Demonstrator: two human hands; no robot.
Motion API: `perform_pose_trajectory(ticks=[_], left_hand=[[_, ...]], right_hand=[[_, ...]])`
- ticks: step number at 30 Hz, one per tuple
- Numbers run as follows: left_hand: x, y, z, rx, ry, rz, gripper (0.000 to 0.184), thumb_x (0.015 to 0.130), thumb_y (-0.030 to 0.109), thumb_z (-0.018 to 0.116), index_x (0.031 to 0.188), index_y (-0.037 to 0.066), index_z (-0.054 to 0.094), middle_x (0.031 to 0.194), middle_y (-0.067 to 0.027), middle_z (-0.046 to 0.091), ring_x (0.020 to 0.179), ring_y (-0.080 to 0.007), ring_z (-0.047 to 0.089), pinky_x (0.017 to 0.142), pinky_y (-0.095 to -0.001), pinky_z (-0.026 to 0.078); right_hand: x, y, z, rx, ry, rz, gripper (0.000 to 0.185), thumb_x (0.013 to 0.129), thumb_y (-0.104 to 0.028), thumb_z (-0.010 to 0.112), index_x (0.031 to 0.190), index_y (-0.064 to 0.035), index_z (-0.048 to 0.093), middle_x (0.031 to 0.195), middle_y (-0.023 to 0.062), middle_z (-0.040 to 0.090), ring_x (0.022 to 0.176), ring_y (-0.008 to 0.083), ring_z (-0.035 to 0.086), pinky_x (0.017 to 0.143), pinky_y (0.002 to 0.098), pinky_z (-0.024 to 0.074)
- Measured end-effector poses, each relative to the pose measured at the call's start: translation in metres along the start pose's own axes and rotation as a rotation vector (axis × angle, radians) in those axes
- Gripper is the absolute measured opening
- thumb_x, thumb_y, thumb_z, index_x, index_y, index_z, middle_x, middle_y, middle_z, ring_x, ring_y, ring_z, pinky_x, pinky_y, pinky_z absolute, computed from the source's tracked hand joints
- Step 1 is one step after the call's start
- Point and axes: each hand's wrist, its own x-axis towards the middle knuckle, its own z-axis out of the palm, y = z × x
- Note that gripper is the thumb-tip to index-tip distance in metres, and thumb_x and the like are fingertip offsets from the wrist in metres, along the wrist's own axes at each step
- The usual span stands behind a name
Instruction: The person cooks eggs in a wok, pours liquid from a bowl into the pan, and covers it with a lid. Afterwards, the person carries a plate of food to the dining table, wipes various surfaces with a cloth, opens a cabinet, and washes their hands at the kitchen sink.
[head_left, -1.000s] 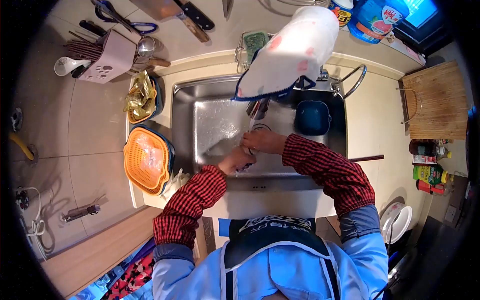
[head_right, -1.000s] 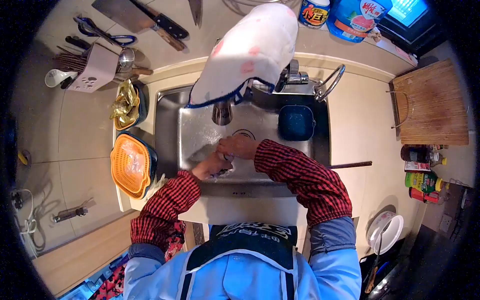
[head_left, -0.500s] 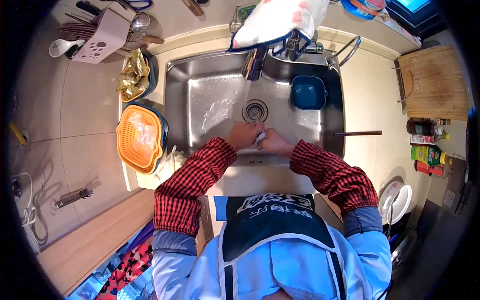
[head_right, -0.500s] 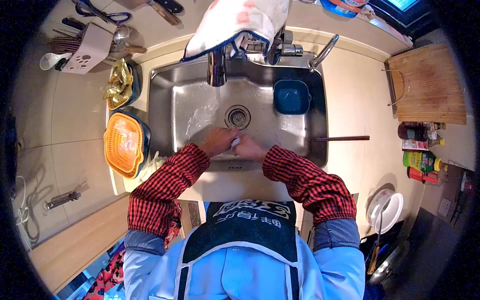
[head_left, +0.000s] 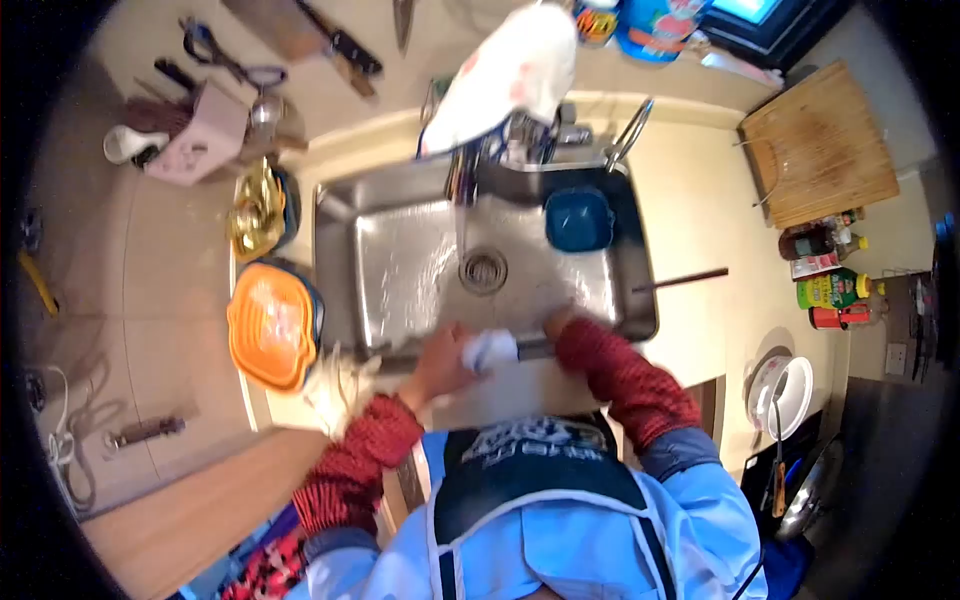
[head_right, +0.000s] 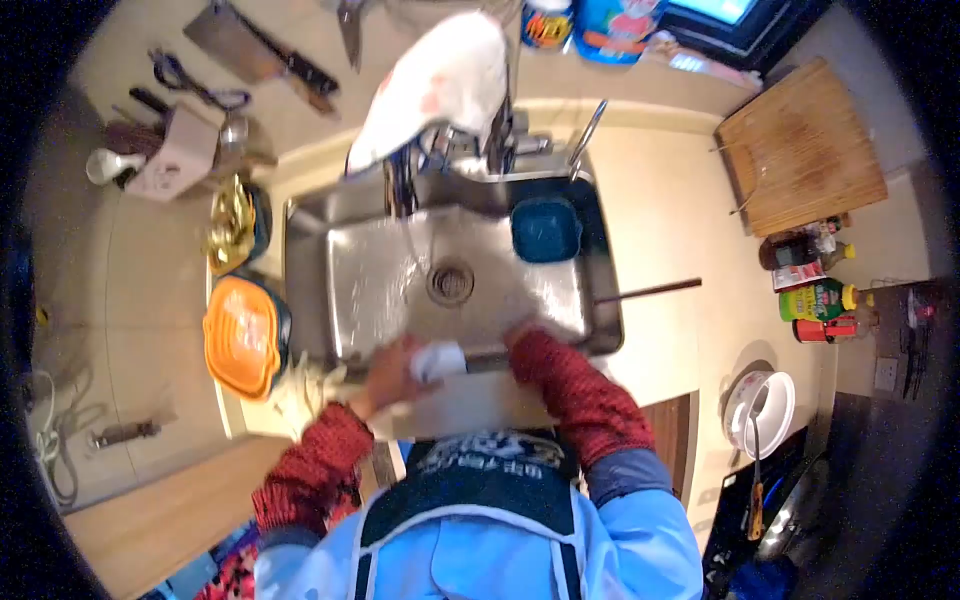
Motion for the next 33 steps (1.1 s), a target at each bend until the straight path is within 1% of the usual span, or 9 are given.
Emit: perform_pose_trajectory(ticks=[3, 8, 10, 13, 17, 19, 21, 29, 33], left_hand=[[-0.019, 0.002, 0.034, -0.115, -0.273, 0.088, 0.056, 0.055, 0.039, 0.069, 0.098, 0.009, 0.051, 0.092, -0.0168, 0.049, 0.086, -0.0317, 0.046, 0.072, -0.0397, 0.037], [-0.027, 0.020, 0.056, -0.121, -0.318, 0.135, 0.057, 0.058, 0.033, 0.067, 0.105, 0.008, 0.047, 0.097, -0.0180, 0.047, 0.091, -0.0328, 0.044, 0.075, -0.0412, 0.035], [-0.027, 0.019, 0.061, -0.099, -0.331, 0.145, 0.061, 0.058, 0.034, 0.066, 0.108, 0.008, 0.044, 0.098, -0.0182, 0.046, 0.092, -0.0330, 0.044, 0.078, -0.0411, 0.034], [-0.026, 0.015, 0.055, -0.101, -0.397, 0.147, 0.062, 0.062, 0.036, 0.063, 0.112, 0.008, 0.041, 0.101, -0.0193, 0.045, 0.095, -0.0332, 0.042, 0.082, -0.0410, 0.032], [-0.021, 0.003, 0.048, -0.234, -0.384, 0.162, 0.060, 0.064, 0.037, 0.059, 0.113, 0.007, 0.042, 0.108, -0.0210, 0.043, 0.101, -0.0346, 0.039, 0.086, -0.0423, 0.029], [-0.014, -0.005, 0.045, -0.283, -0.313, 0.210, 0.063, 0.065, 0.041, 0.061, 0.114, 0.007, 0.041, 0.101, -0.0194, 0.046, 0.097, -0.0332, 0.042, 0.081, -0.0398, 0.034], [-0.008, -0.010, 0.044, -0.331, -0.541, 0.114, 0.059, 0.067, 0.039, 0.060, 0.113, 0.006, 0.042, 0.103, -0.0182, 0.047, 0.095, -0.0302, 0.045, 0.080, -0.0372, 0.036], [0.002, -0.010, 0.060, -0.414, -0.469, 0.202, 0.037, 0.070, 0.030, 0.055, 0.099, 0.007, 0.054, 0.098, -0.0137, 0.053, 0.090, -0.0292, 0.048, 0.081, -0.0370, 0.037], [0.017, 0.002, 0.046, -0.519, -0.376, 0.014, 0.030, 0.070, 0.025, 0.055, 0.093, 0.005, 0.056, 0.091, -0.0144, 0.055, 0.085, -0.0284, 0.051, 0.075, -0.0343, 0.041]], right_hand=[[0.007, 0.008, 0.016, -0.279, 0.515, 0.152, 0.027, 0.076, -0.020, 0.046, 0.099, -0.0085, 0.056, 0.097, 0.0085, 0.056, 0.095, 0.0232, 0.049, 0.089, 0.0528, 0.0259], [-0.092, -0.012, -0.176, 0.866, 0.680, -0.656, 0.025, 0.080, -0.026, 0.049, 0.085, -0.0028, 0.054, 0.074, 0.0053, 0.057, 0.066, 0.0121, 0.053, 0.062, 0.0234, 0.0440], [-0.151, -0.032, -0.261, 0.847, 0.972, -0.258, 0.025, 0.081, -0.026, 0.048, 0.086, -0.0015, 0.052, 0.074, 0.0050, 0.057, 0.068, 0.0124, 0.055, 0.059, 0.0237, 0.0458], [-0.190, -0.005, -0.368, 1.121, 1.244, -0.422, 0.031, 0.085, -0.026, 0.042, 0.092, 0.0044, 0.048, 0.083, 0.0124, 0.058, 0.070, 0.0173, 0.059, 0.059, 0.0257, 0.0496], [-0.222, -0.009, -0.438, 1.095, 1.450, -0.241, 0.039, 0.083, -0.030, 0.045, 0.094, 0.0068, 0.048, 0.084, 0.0159, 0.058, 0.073, 0.0178, 0.059, 0.061, 0.0218, 0.0501], [-0.228, -0.008, -0.457, 1.097, 1.392, -0.245, 0.038, 0.082, -0.031, 0.046, 0.093, 0.0060, 0.049, 0.083, 0.0150, 0.058, 0.068, 0.0154, 0.059, 0.057, 0.0192, 0.0504], [-0.233, -0.009, -0.469, 0.972, 1.400, -0.153, 0.032, 0.081, -0.022, 0.049, 0.090, 0.0090, 0.048, 0.081, 0.0175, 0.058, 0.066, 0.0171, 0.060, 0.053, 0.0186, 0.0517], [-0.233, -0.002, -0.479, 0.896, 1.289, -0.049, 0.023, 0.079, -0.018, 0.052, 0.085, 0.0040, 0.052, 0.075, 0.0104, 0.059, 0.057, 0.0097, 0.058, 0.048, 0.0148, 0.0496], [-0.233, 0.001, -0.477, 0.912, 1.301, -0.099, 0.021, 0.079, -0.018, 0.053, 0.085, 0.0023, 0.052, 0.072, 0.0094, 0.059, 0.057, 0.0093, 0.058, 0.047, 0.0139, 0.0487]])
